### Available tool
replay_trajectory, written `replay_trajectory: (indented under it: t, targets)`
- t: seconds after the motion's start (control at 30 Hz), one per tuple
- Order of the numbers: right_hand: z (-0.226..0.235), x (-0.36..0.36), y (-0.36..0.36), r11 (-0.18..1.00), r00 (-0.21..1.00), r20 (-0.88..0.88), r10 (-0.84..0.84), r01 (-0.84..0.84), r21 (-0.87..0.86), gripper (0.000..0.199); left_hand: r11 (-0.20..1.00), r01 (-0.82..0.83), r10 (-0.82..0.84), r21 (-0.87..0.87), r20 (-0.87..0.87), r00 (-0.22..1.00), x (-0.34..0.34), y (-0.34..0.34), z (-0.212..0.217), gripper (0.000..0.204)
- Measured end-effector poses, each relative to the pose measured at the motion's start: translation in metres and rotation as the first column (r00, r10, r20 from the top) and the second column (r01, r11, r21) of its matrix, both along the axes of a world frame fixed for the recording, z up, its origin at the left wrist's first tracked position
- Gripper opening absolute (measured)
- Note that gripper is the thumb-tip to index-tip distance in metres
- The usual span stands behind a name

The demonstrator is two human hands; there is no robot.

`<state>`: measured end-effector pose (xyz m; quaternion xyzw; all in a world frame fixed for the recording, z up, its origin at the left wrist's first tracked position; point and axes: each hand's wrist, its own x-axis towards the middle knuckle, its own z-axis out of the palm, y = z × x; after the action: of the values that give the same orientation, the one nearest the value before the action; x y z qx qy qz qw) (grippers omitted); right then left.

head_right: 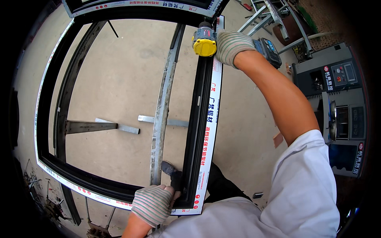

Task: The person assembles a window frame by aligning metal profiles on a stand, selecting screws and fasteners from bowls, and using a cordless drill to secure the joints. The person repeatedly positions the frame, inserts screws, and drives them in to complete the assembly.

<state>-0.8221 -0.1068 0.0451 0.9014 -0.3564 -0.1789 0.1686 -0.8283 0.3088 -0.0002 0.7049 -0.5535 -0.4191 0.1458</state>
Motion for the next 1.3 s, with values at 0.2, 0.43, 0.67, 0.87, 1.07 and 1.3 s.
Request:
replay_trajectory:
  t: [0.2,0.43,0.67,0.87,1.07,1.3]
  targets:
    - [-0.018,-0.027,-0.033,0.997,0.996,0.073,-0.057,0.054,0.047,0.044,0.999,0.042,-0.041,0.001,-0.036,0.999,0.002,0.000,-0.002,0.033]
    - [-0.010,-0.012,-0.016,0.999,0.998,0.044,-0.049,0.049,0.010,0.046,0.996,0.091,-0.091,-0.001,0.001,0.996,0.001,0.003,-0.002,0.032]
    - [-0.008,-0.007,-0.015,0.998,0.998,-0.010,-0.061,0.061,0.019,0.050,0.994,0.098,-0.096,-0.044,0.038,0.995,0.000,0.005,-0.001,0.031]
    - [-0.007,-0.005,-0.013,0.997,0.997,0.006,-0.077,0.077,0.006,0.050,0.994,0.096,-0.095,-0.058,0.022,0.995,0.001,0.007,-0.001,0.031]
    - [-0.009,-0.006,-0.013,0.997,0.997,0.006,-0.078,0.078,0.015,0.050,0.994,0.087,-0.086,-0.059,0.009,0.996,0.001,0.008,0.001,0.030]
    - [-0.003,0.002,-0.005,0.999,0.999,-0.029,-0.040,0.041,0.030,0.044,0.988,0.149,-0.148,0.029,-0.015,0.989,0.006,0.008,0.007,0.020]
